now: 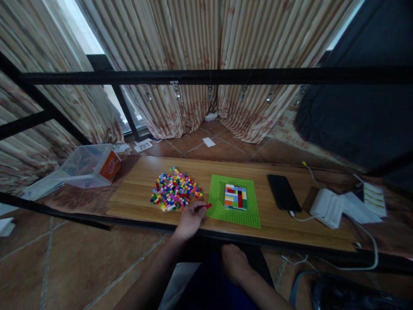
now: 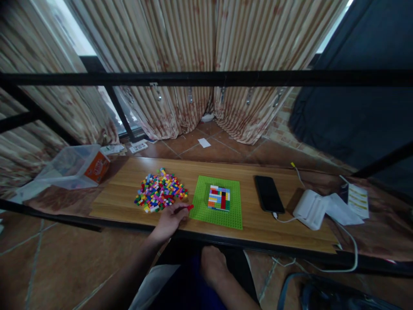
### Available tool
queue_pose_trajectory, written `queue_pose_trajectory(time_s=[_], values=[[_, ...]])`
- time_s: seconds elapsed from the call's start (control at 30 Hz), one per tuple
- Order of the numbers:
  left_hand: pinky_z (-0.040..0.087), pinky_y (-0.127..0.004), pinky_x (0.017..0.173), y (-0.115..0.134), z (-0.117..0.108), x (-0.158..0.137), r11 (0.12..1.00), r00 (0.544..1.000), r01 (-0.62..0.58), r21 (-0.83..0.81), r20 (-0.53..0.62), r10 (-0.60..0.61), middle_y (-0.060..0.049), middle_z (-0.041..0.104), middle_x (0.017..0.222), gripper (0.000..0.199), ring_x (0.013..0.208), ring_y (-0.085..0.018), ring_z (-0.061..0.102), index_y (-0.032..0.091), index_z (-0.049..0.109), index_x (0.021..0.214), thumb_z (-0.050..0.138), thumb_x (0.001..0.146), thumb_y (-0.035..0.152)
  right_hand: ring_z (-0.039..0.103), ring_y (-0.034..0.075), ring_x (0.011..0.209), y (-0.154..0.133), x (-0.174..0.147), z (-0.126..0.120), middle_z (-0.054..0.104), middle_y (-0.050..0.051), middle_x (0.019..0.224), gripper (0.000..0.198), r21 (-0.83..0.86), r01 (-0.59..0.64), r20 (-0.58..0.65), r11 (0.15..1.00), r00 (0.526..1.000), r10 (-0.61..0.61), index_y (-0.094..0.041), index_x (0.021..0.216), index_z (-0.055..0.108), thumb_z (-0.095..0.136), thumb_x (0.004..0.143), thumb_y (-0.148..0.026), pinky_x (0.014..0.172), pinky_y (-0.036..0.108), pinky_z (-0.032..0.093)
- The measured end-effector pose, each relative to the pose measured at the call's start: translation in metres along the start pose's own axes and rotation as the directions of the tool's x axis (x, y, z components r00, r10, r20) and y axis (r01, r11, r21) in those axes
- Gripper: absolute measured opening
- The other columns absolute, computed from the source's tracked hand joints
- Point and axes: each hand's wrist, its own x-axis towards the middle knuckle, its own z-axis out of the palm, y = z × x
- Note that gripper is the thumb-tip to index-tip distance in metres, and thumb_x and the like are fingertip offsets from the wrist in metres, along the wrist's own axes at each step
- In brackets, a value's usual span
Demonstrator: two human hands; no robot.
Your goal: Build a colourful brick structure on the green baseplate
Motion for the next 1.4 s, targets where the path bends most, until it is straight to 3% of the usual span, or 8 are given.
queue_pose_trajectory(time_s=[0.13,0.27,0.4,0.53,0.67,0.8,1.07,1.4], values=[[0.044,-0.027,0.068,-0.006,-0.002,0.009,0.972,0.986,-0.155,0.176,-0.033,0.163,-0.001,0.068,0.074,0.012,0.069,-0.016,0.060,0.020,0.071,0.081,0.061,0.078,0.026,0.069,0.020,0.081,0.017,-0.015,-0.003,0.073,0.008,0.080,0.018,0.290,0.180,-0.142,0.940,0.979,-0.143,-0.017,0.077,0.070,0.054,0.085,-0.020,0.074,0.029,0.049],[0.047,-0.030,0.077,-0.010,-0.003,0.013,0.944,0.968,-0.209,0.254,-0.086,0.237,-0.002,0.071,0.084,0.015,0.078,-0.018,0.064,0.021,0.071,0.085,0.059,0.078,0.018,0.060,0.014,0.057,0.026,-0.016,-0.024,0.065,0.001,0.064,0.027,0.798,0.298,-0.244,0.525,0.955,-0.171,-0.017,0.084,0.069,0.057,0.086,-0.042,0.058,0.026,0.047],[0.048,-0.030,0.082,-0.016,-0.002,0.015,0.931,0.958,-0.234,0.282,-0.096,0.270,-0.003,0.071,0.087,0.016,0.081,-0.018,0.065,0.021,0.071,0.086,0.058,0.078,0.016,0.063,0.015,0.066,0.027,-0.010,-0.052,0.070,0.003,0.078,0.039,0.916,0.332,-0.334,0.223,0.942,-0.033,-0.017,0.095,0.070,0.072,0.072,-0.049,0.066,0.029,0.051],[0.049,-0.030,0.082,-0.020,-0.004,0.013,0.934,0.957,-0.237,0.266,-0.099,0.271,-0.003,0.071,0.089,0.016,0.082,-0.018,0.065,0.021,0.071,0.089,0.059,0.079,0.016,0.063,0.016,0.066,0.017,0.002,-0.061,0.070,0.003,0.074,0.032,0.830,0.402,-0.404,0.386,0.911,-0.081,-0.019,0.094,0.070,0.064,0.079,-0.046,0.064,0.029,0.051],[0.049,-0.030,0.082,-0.022,-0.014,0.004,0.939,0.956,-0.227,0.260,-0.124,0.266,-0.005,0.071,0.091,0.017,0.084,-0.019,0.065,0.019,0.070,0.093,0.058,0.081,0.019,0.066,0.019,0.082,-0.010,0.022,-0.070,0.073,0.006,0.090,0.025,0.410,0.489,-0.552,0.769,0.805,-0.217,-0.020,0.095,0.070,0.048,0.090,-0.030,0.078,0.032,0.049],[0.049,-0.031,0.084,-0.027,-0.027,-0.007,0.946,0.950,-0.211,0.246,-0.174,0.257,-0.005,0.071,0.092,0.016,0.086,-0.019,0.065,0.021,0.070,0.094,0.061,0.082,0.021,0.066,0.018,0.085,-0.042,0.052,-0.092,0.072,0.008,0.092,0.027,0.061,0.392,-0.546,0.918,0.783,-0.298,-0.018,0.094,0.069,0.043,0.091,-0.017,0.079,0.027,0.045],[0.049,-0.031,0.085,-0.034,-0.035,-0.004,0.976,0.959,-0.199,0.088,-0.187,0.212,-0.005,0.071,0.094,0.014,0.089,-0.019,0.064,0.020,0.070,0.093,0.063,0.081,0.023,0.067,0.020,0.092,-0.052,0.084,-0.101,0.072,0.010,0.101,0.025,0.034,0.358,-0.551,0.933,0.785,-0.281,-0.015,0.106,0.066,0.045,0.091,-0.016,0.084,0.029,0.045],[0.049,-0.031,0.087,-0.028,-0.031,0.000,0.975,0.974,-0.211,-0.065,-0.093,0.205,-0.006,0.072,0.097,0.020,0.092,-0.019,0.065,0.020,0.071,0.099,0.066,0.082,0.029,0.067,0.018,0.092,-0.048,0.058,-0.069,0.071,0.007,0.103,0.025,0.349,0.611,-0.606,0.711,0.726,-0.327,-0.021,0.107,0.068,0.053,0.088,-0.027,0.084,0.031,0.052]])
